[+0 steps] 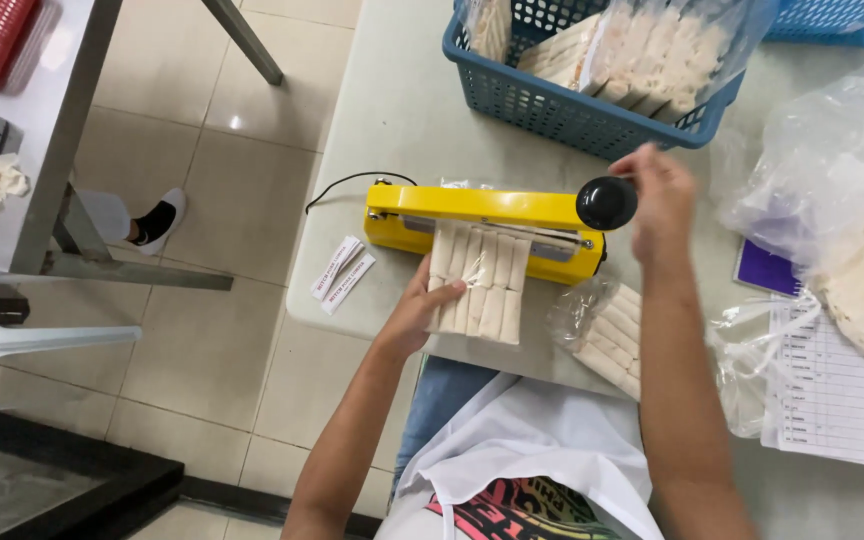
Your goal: Packing bundles of food sticks into plastic bags and sealing them using a manual heat sealer.
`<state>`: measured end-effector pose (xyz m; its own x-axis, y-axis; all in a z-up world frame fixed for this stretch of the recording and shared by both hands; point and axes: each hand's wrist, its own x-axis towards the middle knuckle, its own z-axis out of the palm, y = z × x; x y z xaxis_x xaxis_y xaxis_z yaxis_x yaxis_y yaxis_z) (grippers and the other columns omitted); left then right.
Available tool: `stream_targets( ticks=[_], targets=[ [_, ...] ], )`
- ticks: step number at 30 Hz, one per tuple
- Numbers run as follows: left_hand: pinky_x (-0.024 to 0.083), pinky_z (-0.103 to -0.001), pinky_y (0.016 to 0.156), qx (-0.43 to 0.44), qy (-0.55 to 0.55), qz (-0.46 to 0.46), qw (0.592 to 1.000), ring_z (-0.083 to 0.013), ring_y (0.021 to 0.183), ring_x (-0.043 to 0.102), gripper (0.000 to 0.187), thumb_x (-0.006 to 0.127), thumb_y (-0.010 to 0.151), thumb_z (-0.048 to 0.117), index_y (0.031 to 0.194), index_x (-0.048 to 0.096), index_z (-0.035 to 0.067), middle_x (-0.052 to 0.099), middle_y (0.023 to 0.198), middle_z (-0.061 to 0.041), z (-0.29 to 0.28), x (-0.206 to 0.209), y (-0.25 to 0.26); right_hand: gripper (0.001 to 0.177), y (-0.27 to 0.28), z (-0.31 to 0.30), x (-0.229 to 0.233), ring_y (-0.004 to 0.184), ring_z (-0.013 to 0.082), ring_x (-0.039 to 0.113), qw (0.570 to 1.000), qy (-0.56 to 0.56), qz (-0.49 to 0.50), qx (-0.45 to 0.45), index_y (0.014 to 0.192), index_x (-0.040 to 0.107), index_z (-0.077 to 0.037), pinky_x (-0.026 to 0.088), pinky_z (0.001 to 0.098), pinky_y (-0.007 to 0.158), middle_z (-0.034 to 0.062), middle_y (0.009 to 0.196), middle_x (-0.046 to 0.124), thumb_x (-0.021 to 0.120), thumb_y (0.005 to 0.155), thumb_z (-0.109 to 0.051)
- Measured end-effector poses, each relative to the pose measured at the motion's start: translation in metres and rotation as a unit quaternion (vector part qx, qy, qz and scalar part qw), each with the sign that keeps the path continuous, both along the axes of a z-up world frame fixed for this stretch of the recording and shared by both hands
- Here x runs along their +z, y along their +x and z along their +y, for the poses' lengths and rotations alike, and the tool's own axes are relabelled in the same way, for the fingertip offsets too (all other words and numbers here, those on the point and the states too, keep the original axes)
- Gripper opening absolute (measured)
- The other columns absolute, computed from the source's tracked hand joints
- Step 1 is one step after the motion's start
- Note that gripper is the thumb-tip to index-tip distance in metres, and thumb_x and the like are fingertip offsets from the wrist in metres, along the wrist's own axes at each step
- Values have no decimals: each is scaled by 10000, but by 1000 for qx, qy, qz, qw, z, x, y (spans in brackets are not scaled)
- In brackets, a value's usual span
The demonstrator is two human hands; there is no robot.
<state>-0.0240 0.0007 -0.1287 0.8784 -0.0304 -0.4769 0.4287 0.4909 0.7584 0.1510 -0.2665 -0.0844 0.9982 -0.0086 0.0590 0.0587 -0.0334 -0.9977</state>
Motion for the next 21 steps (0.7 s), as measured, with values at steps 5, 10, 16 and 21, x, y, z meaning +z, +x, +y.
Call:
stream_targets(
  ticks=[5, 10, 16, 21],
  targets=[
    [601, -455, 896, 4, 3, -1, 1000, -261, 1044, 685, 770, 756, 896, 108, 1571, 387, 137, 636, 1310, -197, 4, 13, 1, 451, -32, 41, 117, 685, 309, 623, 906, -395, -62, 135, 791, 694, -83, 515, 388, 611, 148, 768, 644, 657, 1116, -394],
    [597, -459, 909, 9, -12, 6, 1000, -277, 1061, 694, 808, 757, 899, 99, 1596, 350, 151, 622, 1332, -199, 4, 1, 1, 438, -33, 35, 51, 627, 244, 590, 811, -576, -67, 69, 634, 572, -180, 508, 366, 616, 5, 619, 505, 614, 1027, -371],
    [602, -472, 899, 3, -9, -1, 1000, -282, 1067, 693, 822, 763, 892, 106, 1601, 349, 155, 623, 1331, -198, 5, -16, 6, 306, -36, 31, -22, 598, 287, 617, 802, -581, -112, -78, 606, 519, -173, 520, 371, 583, 21, 622, 482, 635, 877, -252],
    [616, -476, 845, 0, 1, 2, 1000, -302, 1026, 714, 824, 776, 885, 124, 1594, 357, 153, 646, 1289, -214, 8, -9, 7, 302, -38, 36, -36, 646, 250, 607, 791, -524, -265, -172, 641, 508, -170, 498, 312, 590, 6, 670, 447, 726, 849, -187]
  ],
)
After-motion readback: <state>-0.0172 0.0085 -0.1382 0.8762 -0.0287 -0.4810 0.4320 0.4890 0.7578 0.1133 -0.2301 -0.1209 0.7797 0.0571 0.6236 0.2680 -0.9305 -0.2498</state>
